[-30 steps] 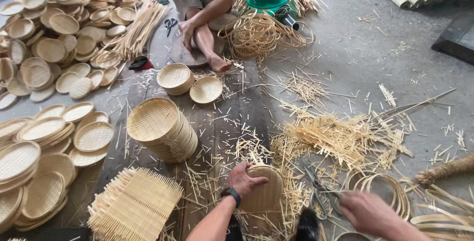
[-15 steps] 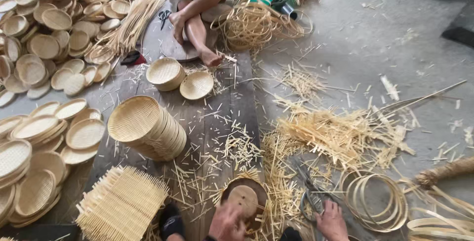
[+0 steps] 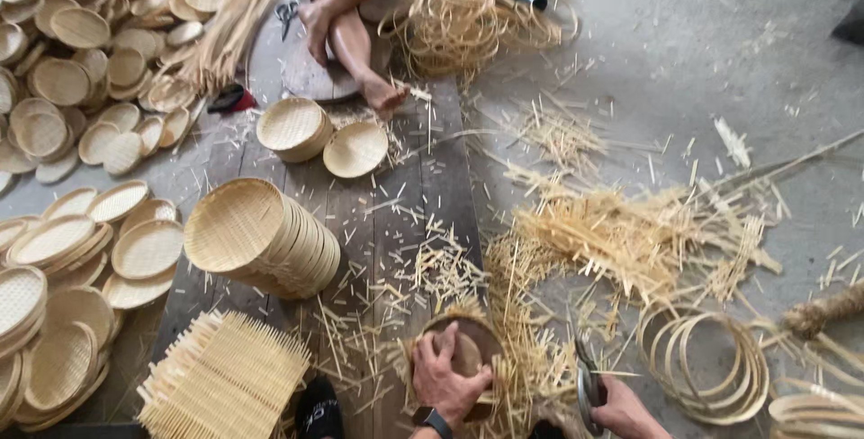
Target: The person sits on the floor of a bamboo workshop and assembles round woven bamboo sieves. They hold a woven bamboo disc on a round wooden form, trim the edge with scissors, press a split bamboo rim ring around the disc, tap it tight with a wooden mallet, and set finished sieves onto a growing stack.
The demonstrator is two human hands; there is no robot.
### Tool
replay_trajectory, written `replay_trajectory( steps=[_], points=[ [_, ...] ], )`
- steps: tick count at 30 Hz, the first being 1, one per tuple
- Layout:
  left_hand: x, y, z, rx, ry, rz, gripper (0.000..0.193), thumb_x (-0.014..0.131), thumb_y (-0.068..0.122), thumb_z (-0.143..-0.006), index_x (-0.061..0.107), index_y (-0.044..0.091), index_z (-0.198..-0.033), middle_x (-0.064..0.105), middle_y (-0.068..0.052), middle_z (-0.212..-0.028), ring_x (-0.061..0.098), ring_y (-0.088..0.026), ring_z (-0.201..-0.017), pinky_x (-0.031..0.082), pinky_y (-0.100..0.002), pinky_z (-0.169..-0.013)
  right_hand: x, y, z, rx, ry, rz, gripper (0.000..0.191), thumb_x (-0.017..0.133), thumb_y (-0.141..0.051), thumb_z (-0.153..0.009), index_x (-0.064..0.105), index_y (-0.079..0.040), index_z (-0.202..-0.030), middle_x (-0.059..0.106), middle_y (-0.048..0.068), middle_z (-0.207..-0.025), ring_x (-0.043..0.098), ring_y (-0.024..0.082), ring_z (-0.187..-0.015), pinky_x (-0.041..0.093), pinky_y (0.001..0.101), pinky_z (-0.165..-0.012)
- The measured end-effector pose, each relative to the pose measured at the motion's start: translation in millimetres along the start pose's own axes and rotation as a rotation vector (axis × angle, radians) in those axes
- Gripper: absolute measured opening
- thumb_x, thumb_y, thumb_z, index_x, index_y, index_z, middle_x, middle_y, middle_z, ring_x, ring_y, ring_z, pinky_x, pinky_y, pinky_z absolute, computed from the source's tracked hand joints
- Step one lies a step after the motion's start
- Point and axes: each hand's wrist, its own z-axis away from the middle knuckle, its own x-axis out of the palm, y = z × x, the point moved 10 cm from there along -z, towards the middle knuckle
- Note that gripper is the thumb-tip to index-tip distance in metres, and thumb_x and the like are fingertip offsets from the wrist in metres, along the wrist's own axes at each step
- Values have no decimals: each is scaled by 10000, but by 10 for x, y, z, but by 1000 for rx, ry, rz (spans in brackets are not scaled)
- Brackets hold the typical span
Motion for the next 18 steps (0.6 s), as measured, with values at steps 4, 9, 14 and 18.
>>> replay_trajectory(
  steps=[4, 9, 14, 18],
  points=[
    [152, -37, 3, -13, -30, -15, 1028, 880, 523, -573, 443, 355, -1488, 367, -93, -1398, 376, -362, -1307, 476, -570, -1003, 97, 558, 384, 402, 130, 219, 483, 854, -400, -723, 729, -129, -1102, 782, 106, -812, 720, 208, -720, 592, 388, -708],
    [283, -191, 56, -71, -58, 242, 1209, 943, 473, -553, 293, 325, -1561, 284, -105, -1497, 382, -306, -1344, 427, -553, -1080, 292, -22, 565, -104, 231, 589, 724, 840, -639, -652, 683, -225, -1225, 720, 71, -1020, 747, 209, -968, 602, 368, -821],
    [309, -208, 213, -35, 49, 221, 1205, 969, 352, -534, 294, 266, -1529, 303, -86, -1466, 332, -309, -1375, 355, -516, -1151, 757, -174, 279, 127, -1, 642, 618, 712, -630, -894, 606, -158, -1278, 663, 94, -1009, 680, 223, -936, 551, 391, -879],
    [386, -200, 234, -18, -13, 204, 1171, 962, 350, -563, 297, 250, -1522, 311, -64, -1460, 317, -310, -1373, 325, -507, -1169, 684, -269, 238, 306, 45, 807, 259, 634, -245, -899, 694, -111, -1112, 700, 33, -906, 665, 159, -773, 601, 370, -766]
  ],
)
